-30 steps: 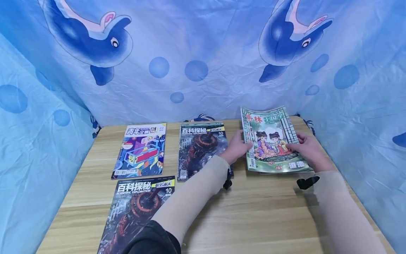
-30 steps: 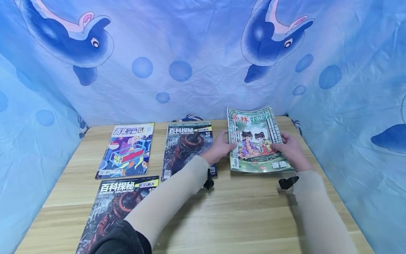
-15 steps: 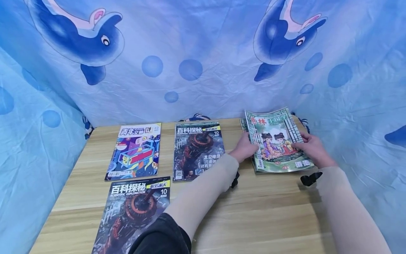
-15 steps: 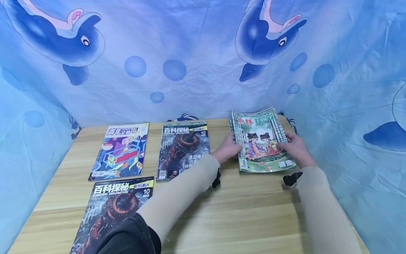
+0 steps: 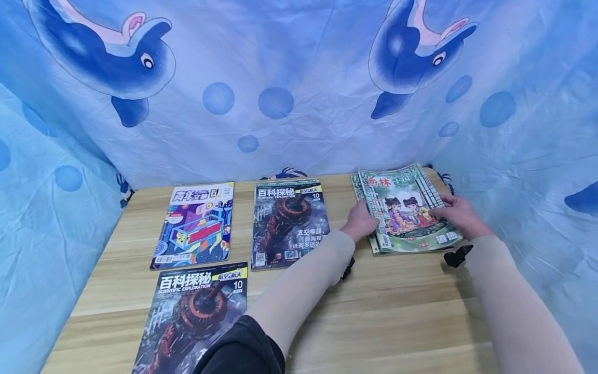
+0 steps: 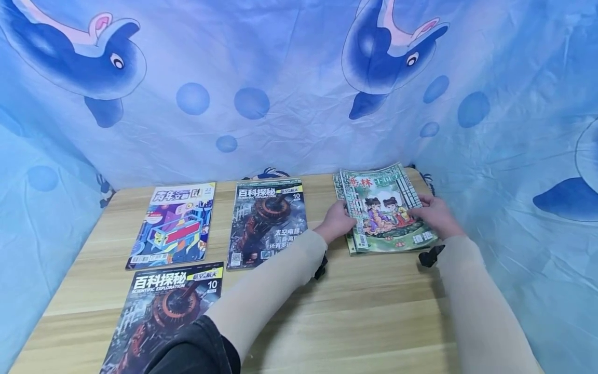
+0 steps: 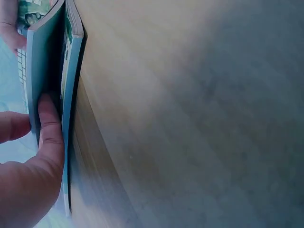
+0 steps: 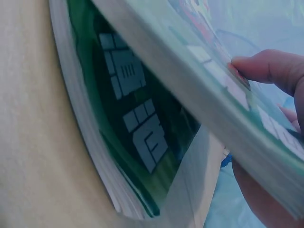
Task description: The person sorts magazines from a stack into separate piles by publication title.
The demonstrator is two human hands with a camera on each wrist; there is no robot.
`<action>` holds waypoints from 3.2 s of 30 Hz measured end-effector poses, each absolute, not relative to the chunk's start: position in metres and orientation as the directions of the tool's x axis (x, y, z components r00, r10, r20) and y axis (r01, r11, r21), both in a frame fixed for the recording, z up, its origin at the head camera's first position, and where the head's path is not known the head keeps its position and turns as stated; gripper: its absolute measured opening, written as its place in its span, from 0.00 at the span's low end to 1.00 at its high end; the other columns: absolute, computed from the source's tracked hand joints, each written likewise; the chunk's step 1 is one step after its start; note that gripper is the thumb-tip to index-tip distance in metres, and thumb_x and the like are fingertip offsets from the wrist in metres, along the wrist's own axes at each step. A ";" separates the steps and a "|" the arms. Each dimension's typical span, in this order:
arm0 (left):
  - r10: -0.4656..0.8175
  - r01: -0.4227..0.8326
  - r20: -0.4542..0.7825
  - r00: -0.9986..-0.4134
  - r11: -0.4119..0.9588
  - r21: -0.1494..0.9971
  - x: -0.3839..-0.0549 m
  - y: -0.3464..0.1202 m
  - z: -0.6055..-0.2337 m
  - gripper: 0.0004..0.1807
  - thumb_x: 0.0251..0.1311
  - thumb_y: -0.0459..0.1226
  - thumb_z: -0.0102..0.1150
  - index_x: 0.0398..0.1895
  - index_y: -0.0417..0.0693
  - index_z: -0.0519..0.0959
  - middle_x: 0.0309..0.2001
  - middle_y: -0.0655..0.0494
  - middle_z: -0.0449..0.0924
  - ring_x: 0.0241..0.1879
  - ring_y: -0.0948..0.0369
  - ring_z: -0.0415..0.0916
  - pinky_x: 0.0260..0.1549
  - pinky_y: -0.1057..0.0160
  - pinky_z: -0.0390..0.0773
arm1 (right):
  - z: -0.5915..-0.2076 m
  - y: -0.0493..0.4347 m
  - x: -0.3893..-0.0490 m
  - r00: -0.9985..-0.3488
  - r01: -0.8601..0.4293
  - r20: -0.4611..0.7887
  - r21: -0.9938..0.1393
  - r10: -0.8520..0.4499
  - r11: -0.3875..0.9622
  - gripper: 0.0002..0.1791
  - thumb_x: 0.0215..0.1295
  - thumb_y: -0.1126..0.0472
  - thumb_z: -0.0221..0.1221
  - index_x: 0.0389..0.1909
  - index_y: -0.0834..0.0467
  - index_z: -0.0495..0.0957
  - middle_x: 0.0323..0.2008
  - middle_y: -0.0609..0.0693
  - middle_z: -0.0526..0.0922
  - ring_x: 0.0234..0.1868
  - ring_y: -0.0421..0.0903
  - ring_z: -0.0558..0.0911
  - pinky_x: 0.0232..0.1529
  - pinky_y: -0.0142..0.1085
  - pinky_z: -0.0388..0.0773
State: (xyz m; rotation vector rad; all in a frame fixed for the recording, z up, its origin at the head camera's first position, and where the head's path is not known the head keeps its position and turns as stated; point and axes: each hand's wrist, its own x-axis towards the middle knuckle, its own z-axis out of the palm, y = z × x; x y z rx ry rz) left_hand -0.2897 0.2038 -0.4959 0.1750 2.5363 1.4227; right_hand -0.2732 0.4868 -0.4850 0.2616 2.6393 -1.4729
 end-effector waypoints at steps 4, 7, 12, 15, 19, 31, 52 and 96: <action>0.209 -0.006 -0.146 -0.967 0.554 0.833 -0.288 0.203 -0.495 0.26 0.56 0.27 0.67 0.59 0.36 0.72 0.43 0.50 0.76 0.37 0.59 0.75 0.32 0.66 0.80 | -0.488 0.491 -0.277 -0.977 0.210 -0.194 -0.811 0.087 0.546 0.45 0.68 0.55 0.66 0.77 0.68 0.54 0.64 0.70 0.71 0.42 0.41 0.80 0.41 0.31 0.78; 0.208 -0.009 -0.157 -0.965 0.577 0.817 -0.288 0.204 -0.495 0.21 0.55 0.26 0.67 0.52 0.36 0.74 0.36 0.52 0.75 0.29 0.60 0.75 0.24 0.67 0.79 | -0.488 0.491 -0.278 -0.975 0.220 -0.203 -0.796 0.094 0.564 0.46 0.67 0.54 0.66 0.77 0.68 0.54 0.66 0.71 0.69 0.48 0.45 0.78 0.43 0.30 0.76; 0.213 0.008 -0.158 -0.964 0.619 0.785 -0.289 0.206 -0.497 0.14 0.54 0.26 0.66 0.42 0.38 0.76 0.30 0.53 0.74 0.23 0.60 0.75 0.20 0.68 0.78 | -0.487 0.490 -0.278 -0.967 0.251 -0.229 -0.783 0.112 0.569 0.49 0.67 0.53 0.67 0.79 0.66 0.50 0.69 0.72 0.65 0.57 0.57 0.75 0.48 0.36 0.75; 0.215 0.019 -0.153 -0.965 0.634 0.774 -0.288 0.205 -0.496 0.11 0.53 0.26 0.67 0.37 0.39 0.76 0.28 0.53 0.75 0.23 0.60 0.76 0.19 0.68 0.77 | -0.485 0.490 -0.278 -0.966 0.256 -0.230 -0.777 0.119 0.576 0.51 0.66 0.51 0.67 0.79 0.65 0.50 0.71 0.72 0.62 0.62 0.64 0.71 0.57 0.47 0.72; 0.197 0.003 -0.161 -0.967 0.641 0.768 -0.286 0.204 -0.495 0.11 0.52 0.25 0.68 0.36 0.40 0.77 0.28 0.54 0.75 0.24 0.60 0.75 0.19 0.68 0.78 | -0.484 0.491 -0.275 -0.967 0.251 -0.223 -0.781 0.120 0.572 0.51 0.66 0.50 0.67 0.80 0.64 0.49 0.73 0.71 0.59 0.69 0.69 0.64 0.67 0.59 0.62; 0.172 -0.063 -0.186 -0.967 0.547 0.834 -0.282 0.195 -0.493 0.08 0.57 0.28 0.65 0.37 0.43 0.77 0.27 0.53 0.77 0.20 0.59 0.77 0.18 0.65 0.79 | -0.479 0.479 -0.263 -0.975 0.220 -0.163 -0.754 0.148 0.619 0.44 0.73 0.51 0.61 0.76 0.73 0.51 0.70 0.74 0.62 0.69 0.71 0.63 0.66 0.61 0.63; 0.209 0.125 0.041 -0.977 0.406 0.905 -0.260 0.136 -0.442 0.26 0.65 0.34 0.60 0.67 0.37 0.74 0.40 0.57 0.80 0.33 0.63 0.77 0.33 0.63 0.80 | -0.428 0.386 -0.244 -0.977 -0.052 0.139 -0.890 0.161 0.453 0.36 0.75 0.47 0.57 0.76 0.62 0.62 0.68 0.61 0.72 0.65 0.54 0.73 0.57 0.31 0.75; -0.099 0.259 0.288 -0.953 0.232 0.938 -0.178 -0.084 -0.432 0.28 0.68 0.35 0.64 0.69 0.35 0.69 0.64 0.43 0.74 0.61 0.51 0.74 0.64 0.55 0.70 | -0.436 0.256 -0.194 -0.951 -0.293 0.310 -0.920 0.025 0.259 0.32 0.65 0.58 0.70 0.68 0.60 0.73 0.64 0.59 0.77 0.64 0.53 0.76 0.58 0.34 0.74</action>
